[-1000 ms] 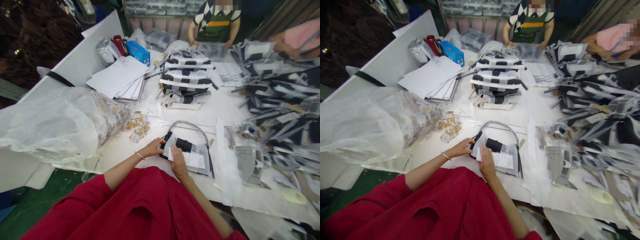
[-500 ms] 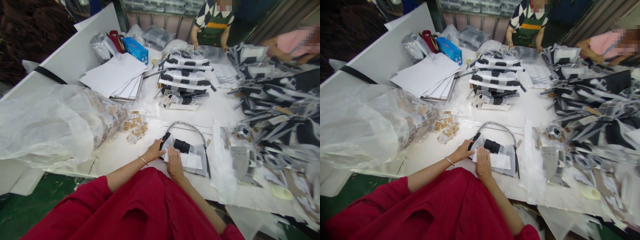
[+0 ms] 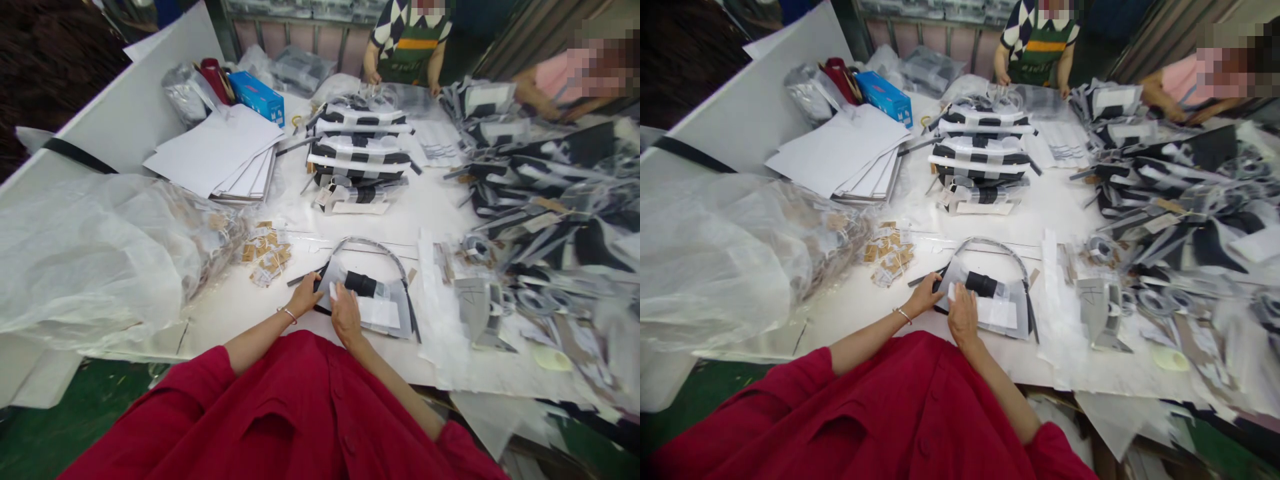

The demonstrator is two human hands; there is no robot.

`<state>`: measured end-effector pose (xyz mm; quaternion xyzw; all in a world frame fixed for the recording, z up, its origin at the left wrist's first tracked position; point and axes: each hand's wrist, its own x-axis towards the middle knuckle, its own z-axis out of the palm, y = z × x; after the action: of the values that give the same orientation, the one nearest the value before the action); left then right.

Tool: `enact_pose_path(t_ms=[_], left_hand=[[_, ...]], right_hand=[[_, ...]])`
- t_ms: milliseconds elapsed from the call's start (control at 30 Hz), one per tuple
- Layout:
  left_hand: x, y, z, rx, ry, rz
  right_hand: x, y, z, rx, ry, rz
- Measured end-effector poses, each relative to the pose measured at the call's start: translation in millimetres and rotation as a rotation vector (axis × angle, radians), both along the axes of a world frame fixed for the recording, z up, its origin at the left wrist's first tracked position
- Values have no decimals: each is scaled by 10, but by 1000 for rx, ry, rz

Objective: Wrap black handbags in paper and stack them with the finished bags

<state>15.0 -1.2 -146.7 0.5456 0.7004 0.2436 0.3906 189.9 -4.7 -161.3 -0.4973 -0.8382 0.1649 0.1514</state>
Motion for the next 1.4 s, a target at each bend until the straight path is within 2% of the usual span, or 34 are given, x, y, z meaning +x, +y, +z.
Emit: enact_pose_path(t_ms=[100,200,300,367,467,567,633,700,767,833,967,1133,1267,1333,1400], left_hand=[[-23,14,42,-44,19,-12],[22,-10,227,-41,111,-64],[149,-75,464,179,242,-162],[235,-116,540,312,251,-314],[277,-146,445,340,161,-497],[205,-158,229,327,116,-531],[143,-161,138,322,110,-585],[106,-144,127,314,123,-626],[102,-98,178,294,154,-646],[121,-41,251,272,187,-671],[190,0,334,238,251,-672],[271,-91,305,271,350,-661],[294,-139,249,277,369,-643],[285,-159,208,289,354,-630],[252,-169,171,303,329,-616]], right_hand=[[-196,-68,20,8,-72,-88],[-270,-104,20,18,-118,-98],[-231,-78,-29,11,-133,-76],[-162,-40,-52,-2,-107,-36],[34,24,30,-34,52,47],[382,93,270,-22,196,108],[673,151,446,25,133,103],[954,210,562,58,-30,60],[1172,246,589,51,-190,17],[1298,240,543,38,-286,8],[1320,119,371,105,-331,-25],[1257,-32,277,147,-311,-171],[1148,-62,432,199,-253,-196],[1001,-68,551,224,-231,-211],[792,-79,621,223,-212,-148]])
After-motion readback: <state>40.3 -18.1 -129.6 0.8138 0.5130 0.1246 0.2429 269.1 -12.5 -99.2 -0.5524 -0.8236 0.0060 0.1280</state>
